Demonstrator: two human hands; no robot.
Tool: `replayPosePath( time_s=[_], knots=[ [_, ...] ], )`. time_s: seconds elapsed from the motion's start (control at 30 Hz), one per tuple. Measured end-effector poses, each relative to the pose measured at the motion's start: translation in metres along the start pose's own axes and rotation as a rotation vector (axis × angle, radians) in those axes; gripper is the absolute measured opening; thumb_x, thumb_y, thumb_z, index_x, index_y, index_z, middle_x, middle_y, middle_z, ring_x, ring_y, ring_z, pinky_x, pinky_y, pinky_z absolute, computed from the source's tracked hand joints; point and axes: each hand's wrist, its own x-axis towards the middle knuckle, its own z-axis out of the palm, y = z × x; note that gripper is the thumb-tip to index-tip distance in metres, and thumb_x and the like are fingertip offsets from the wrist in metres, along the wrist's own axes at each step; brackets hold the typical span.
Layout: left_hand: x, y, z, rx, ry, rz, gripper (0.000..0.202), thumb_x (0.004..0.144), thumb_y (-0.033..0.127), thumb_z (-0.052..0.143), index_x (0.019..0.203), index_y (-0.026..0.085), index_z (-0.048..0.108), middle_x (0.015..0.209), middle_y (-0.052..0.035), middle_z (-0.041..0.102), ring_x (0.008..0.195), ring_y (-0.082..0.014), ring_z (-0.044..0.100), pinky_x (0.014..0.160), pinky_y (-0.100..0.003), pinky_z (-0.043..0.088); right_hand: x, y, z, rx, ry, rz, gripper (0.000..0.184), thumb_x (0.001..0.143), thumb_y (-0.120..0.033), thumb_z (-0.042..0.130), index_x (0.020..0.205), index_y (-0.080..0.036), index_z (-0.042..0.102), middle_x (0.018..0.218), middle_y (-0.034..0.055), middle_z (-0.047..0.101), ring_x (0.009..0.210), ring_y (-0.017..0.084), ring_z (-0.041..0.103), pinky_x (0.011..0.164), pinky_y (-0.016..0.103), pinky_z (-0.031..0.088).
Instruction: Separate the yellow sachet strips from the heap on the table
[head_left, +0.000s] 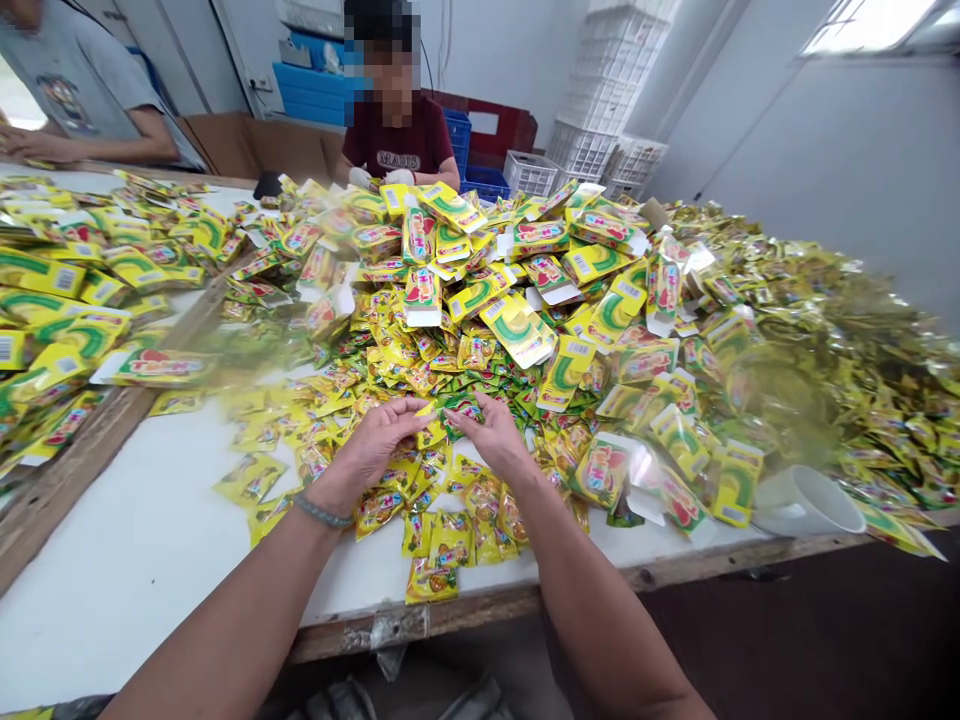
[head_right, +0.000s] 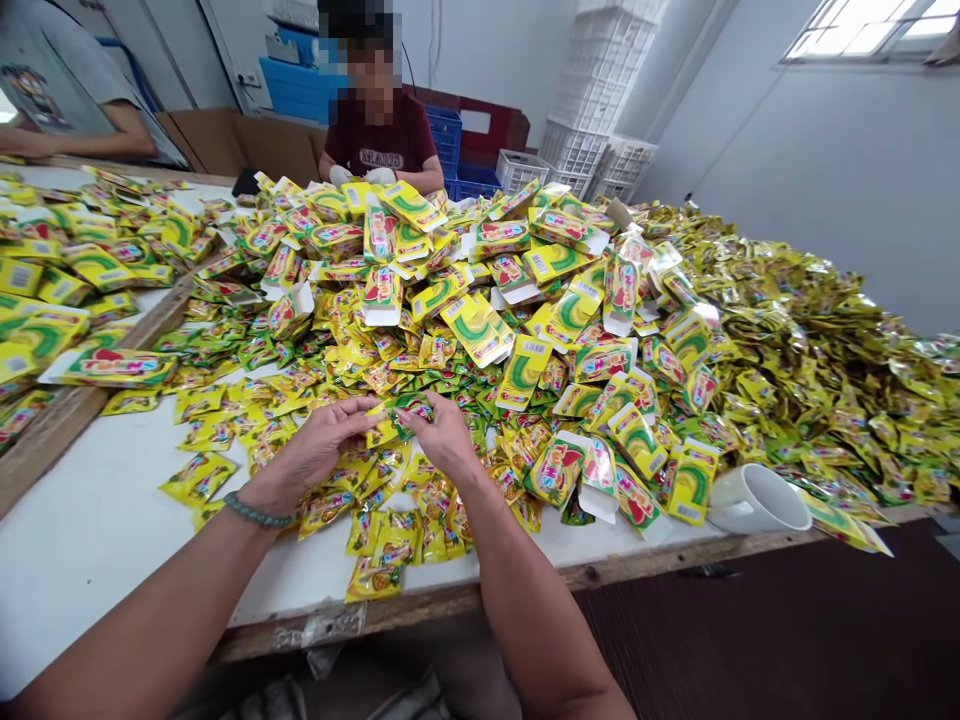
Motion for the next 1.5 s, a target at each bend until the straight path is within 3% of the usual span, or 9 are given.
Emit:
replayPosePath(
  time_s=[0.23, 0.6, 0.83, 0.9, 1.0, 1.1, 1.2, 1.37, 1.5],
  knots=[
    [0.0, -0.002, -0.003, 0.009, 0.03, -0.024, 0.051, 0.052, 0.039, 0.088, 0.092, 0.016, 0.067, 0.065, 0.0017, 0.065, 0.055, -0.0113, 0.056, 0.054, -0.023, 0.045, -0.001, 0.0, -0.005, -0.103, 0.014, -0.015, 0.039, 0.078, -0.049, 0.067, 0.101, -0.017, 0.069, 0.086, 0.0032, 0.07, 0.087, 0.021, 0.063, 0.078, 0.031, 0.051],
    [-0.004, 0.002, 0.006, 0.223, -0.017, 0.16, 0.038, 0.074, 0.03, 0.064, 0.11, 0.018, 0.064, 0.057, 0.0058, 0.051, 0.052, -0.012, 0.047, 0.053, -0.023, 0.038, -0.005, -0.012, 0.007, -0.335, 0.018, 0.091, 0.038, 0.082, -0.046, 0.063, 0.106, -0.016, 0.064, 0.079, 0.0042, 0.065, 0.074, 0.02, 0.06, 0.068, 0.031, 0.051],
    [-0.003, 0.011, 0.004, 0.341, -0.007, 0.207, 0.047, 0.077, 0.03, 0.061, 0.122, 0.019, 0.057, 0.051, 0.0098, 0.045, 0.043, -0.0108, 0.039, 0.048, -0.023, 0.03, -0.007, -0.015, 0.008, -0.013, -0.094, 0.138, 0.037, 0.078, -0.045, 0.066, 0.104, -0.019, 0.064, 0.082, 0.0021, 0.065, 0.063, 0.015, 0.058, 0.052, 0.026, 0.052],
    [0.003, 0.016, -0.004, 0.345, 0.063, 0.221, 0.045, 0.076, 0.033, 0.063, 0.117, 0.017, 0.059, 0.059, 0.0058, 0.057, 0.051, -0.0129, 0.051, 0.053, -0.023, 0.038, -0.005, -0.01, 0.005, -0.028, -0.063, 0.124, 0.034, 0.078, -0.045, 0.065, 0.099, -0.018, 0.065, 0.083, 0.0033, 0.065, 0.062, 0.016, 0.057, 0.051, 0.026, 0.051],
    [0.016, 0.035, -0.023, 0.426, 0.355, 0.267, 0.034, 0.074, 0.038, 0.063, 0.1, 0.016, 0.062, 0.075, -0.0032, 0.069, 0.067, -0.0191, 0.066, 0.064, -0.028, 0.048, -0.004, -0.004, 0.003, -0.169, 0.032, 0.09, 0.035, 0.08, -0.044, 0.063, 0.101, -0.017, 0.066, 0.079, 0.004, 0.065, 0.063, 0.017, 0.057, 0.052, 0.026, 0.048],
    [0.035, 0.066, -0.034, 0.705, 0.559, 0.302, 0.022, 0.076, 0.035, 0.059, 0.089, 0.018, 0.064, 0.077, -0.0048, 0.07, 0.07, -0.0217, 0.067, 0.068, -0.031, 0.05, -0.004, -0.005, 0.004, -0.298, 0.06, 0.064, 0.036, 0.083, -0.042, 0.059, 0.107, -0.016, 0.066, 0.071, 0.0028, 0.065, 0.059, 0.017, 0.054, 0.054, 0.026, 0.043],
    [0.06, 0.096, -0.029, 1.074, 0.606, 0.359, 0.029, 0.078, 0.027, 0.058, 0.104, 0.018, 0.067, 0.091, -0.0078, 0.071, 0.084, -0.0259, 0.068, 0.076, -0.034, 0.05, -0.006, -0.01, 0.006, -0.334, 0.052, 0.019, 0.032, 0.084, -0.04, 0.058, 0.103, -0.016, 0.068, 0.072, 0.0032, 0.067, 0.061, 0.017, 0.055, 0.058, 0.026, 0.042],
    [0.103, 0.116, -0.009, 1.578, 0.389, 0.56, 0.071, 0.074, -0.001, 0.05, 0.142, 0.021, 0.047, 0.135, -0.0167, 0.052, 0.116, -0.0291, 0.057, 0.09, -0.035, 0.047, -0.006, -0.011, 0.005, -0.309, 0.053, 0.004, 0.028, 0.084, -0.037, 0.056, 0.098, -0.017, 0.068, 0.075, 0.0036, 0.068, 0.063, 0.017, 0.057, 0.058, 0.025, 0.039],
    [0.118, 0.114, -0.001, 1.771, 0.159, 0.58, 0.062, 0.078, 0.002, 0.051, 0.136, 0.025, 0.052, 0.12, -0.0144, 0.056, 0.108, -0.0285, 0.058, 0.085, -0.037, 0.048, -0.005, -0.008, 0.003, -0.308, 0.077, -0.016, 0.028, 0.083, -0.039, 0.056, 0.097, -0.017, 0.067, 0.07, 0.0026, 0.066, 0.063, 0.018, 0.056, 0.059, 0.025, 0.039]
  ],
)
